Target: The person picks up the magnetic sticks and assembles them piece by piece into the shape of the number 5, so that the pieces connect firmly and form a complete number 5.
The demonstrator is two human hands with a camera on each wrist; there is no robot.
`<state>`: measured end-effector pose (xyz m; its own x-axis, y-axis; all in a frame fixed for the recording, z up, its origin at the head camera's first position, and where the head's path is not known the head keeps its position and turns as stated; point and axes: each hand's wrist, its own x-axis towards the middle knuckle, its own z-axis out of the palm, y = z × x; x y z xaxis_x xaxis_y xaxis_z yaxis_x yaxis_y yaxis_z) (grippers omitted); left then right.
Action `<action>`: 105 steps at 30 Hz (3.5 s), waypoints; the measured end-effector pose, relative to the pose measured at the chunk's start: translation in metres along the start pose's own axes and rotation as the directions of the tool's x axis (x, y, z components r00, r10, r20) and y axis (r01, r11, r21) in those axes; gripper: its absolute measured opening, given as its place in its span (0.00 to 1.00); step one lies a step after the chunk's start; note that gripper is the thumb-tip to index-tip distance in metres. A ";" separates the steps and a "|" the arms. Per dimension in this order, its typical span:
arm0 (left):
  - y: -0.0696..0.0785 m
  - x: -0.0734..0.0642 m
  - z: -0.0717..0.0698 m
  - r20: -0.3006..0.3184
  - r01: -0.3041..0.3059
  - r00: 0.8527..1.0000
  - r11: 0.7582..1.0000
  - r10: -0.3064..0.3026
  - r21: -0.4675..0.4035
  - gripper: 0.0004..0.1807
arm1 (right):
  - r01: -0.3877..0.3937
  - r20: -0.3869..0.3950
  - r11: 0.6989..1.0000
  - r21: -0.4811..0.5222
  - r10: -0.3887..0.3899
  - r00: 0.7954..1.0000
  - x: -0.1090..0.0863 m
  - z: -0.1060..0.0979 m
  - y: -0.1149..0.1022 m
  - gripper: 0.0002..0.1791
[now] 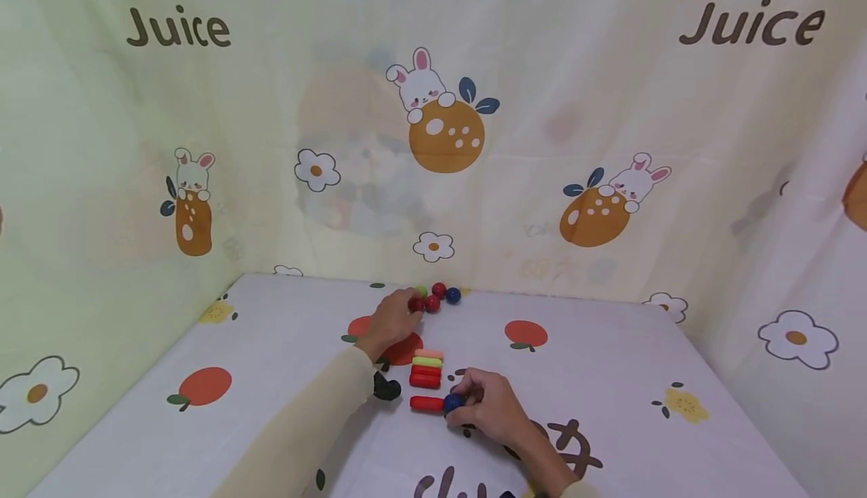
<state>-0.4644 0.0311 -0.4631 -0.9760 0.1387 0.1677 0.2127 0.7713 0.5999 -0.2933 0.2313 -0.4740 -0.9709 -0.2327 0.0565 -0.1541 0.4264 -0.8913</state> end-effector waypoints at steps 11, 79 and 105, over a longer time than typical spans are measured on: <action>-0.003 -0.002 0.001 -0.016 -0.065 0.998 0.997 0.065 0.041 0.15 | 0.003 0.001 1.000 0.019 -0.003 1.000 0.000 0.000 0.000 0.16; -0.023 -0.157 -0.042 0.145 -0.058 0.973 0.804 0.177 -0.591 0.13 | -0.027 -0.025 0.999 -0.035 0.026 0.999 0.000 0.003 -0.002 0.15; -0.032 -0.162 -0.037 0.144 -0.125 0.960 0.825 0.241 -0.551 0.09 | -0.038 -0.041 0.998 -0.048 0.036 0.999 0.000 0.003 -0.004 0.16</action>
<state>-0.3117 -0.0391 -0.4800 -0.8919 0.4090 0.1929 0.3227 0.2769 0.9051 -0.2927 0.2271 -0.4716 -0.9825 -0.1814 0.0429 -0.1259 0.4760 -0.8704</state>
